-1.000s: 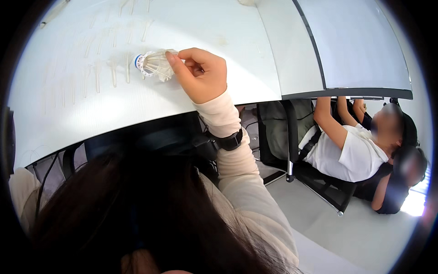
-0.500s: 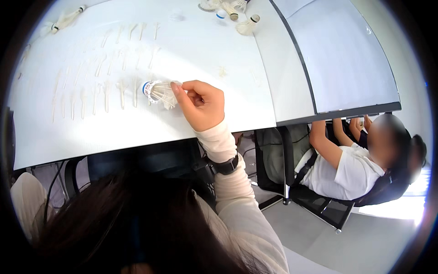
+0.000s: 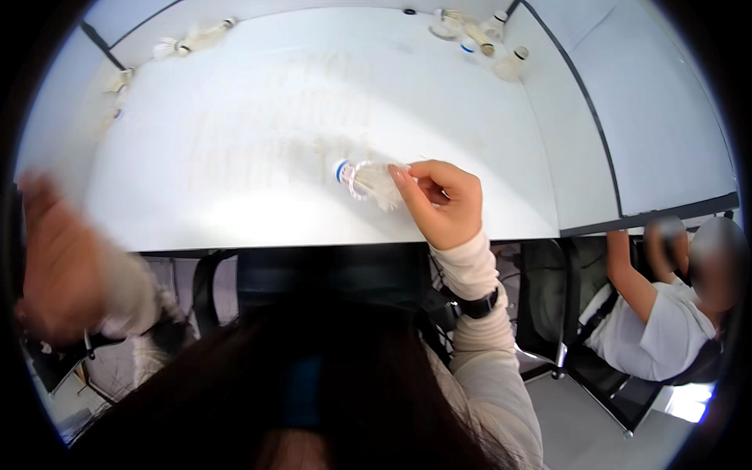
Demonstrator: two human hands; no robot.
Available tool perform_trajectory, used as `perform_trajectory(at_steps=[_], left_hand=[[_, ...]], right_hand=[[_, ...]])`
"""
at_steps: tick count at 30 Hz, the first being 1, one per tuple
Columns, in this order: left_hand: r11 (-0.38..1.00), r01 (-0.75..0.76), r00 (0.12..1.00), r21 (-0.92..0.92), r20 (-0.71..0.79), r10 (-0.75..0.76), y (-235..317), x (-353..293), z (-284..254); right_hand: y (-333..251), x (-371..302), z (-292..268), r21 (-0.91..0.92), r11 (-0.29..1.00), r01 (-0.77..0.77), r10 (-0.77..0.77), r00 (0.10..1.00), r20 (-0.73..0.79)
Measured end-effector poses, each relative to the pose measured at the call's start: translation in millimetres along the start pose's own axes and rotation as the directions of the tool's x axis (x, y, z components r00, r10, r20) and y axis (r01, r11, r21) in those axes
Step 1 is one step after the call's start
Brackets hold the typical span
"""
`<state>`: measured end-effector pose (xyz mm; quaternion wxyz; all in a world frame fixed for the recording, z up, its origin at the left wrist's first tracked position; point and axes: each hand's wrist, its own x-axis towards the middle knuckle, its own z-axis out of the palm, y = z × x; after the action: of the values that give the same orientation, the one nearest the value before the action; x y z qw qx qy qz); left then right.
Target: The person assembles a shuttlecock by picking up white feathers and inserting them into the base, then uses a thin tool to apply a substance to secure them.
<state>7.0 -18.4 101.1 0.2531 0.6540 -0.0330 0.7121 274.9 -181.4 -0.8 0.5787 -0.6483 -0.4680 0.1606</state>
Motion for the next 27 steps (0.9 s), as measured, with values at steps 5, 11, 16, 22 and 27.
perform_trajectory(at_steps=[5,11,16,22,27], left_hand=[[0.988,0.103,0.728,0.116,0.668,-0.155,-9.4,-73.5,37.5],[0.924,0.174,0.654,0.341,0.661,-0.367,-14.3,-114.0,49.7],[0.932,0.150,0.647,0.329,0.681,-0.344,-18.2,-115.2,47.3],[0.978,-0.130,0.609,0.162,0.791,-0.050,-20.3,-131.0,48.1],[0.972,-0.170,0.586,0.163,0.810,-0.033,-22.3,-135.6,45.4]], right_hand=[[-42.1,-10.6,13.7,0.031,0.999,0.008,-0.015,0.972,0.235],[-41.7,-9.6,17.2,0.072,0.993,0.090,-0.109,0.935,0.337],[-24.8,13.9,8.8,-0.126,0.981,0.144,-0.142,0.990,0.023],[8.5,22.6,28.2,-0.496,0.826,0.266,-0.239,0.964,0.119],[8.5,22.4,32.3,-0.513,0.803,0.302,-0.280,0.952,0.122]])
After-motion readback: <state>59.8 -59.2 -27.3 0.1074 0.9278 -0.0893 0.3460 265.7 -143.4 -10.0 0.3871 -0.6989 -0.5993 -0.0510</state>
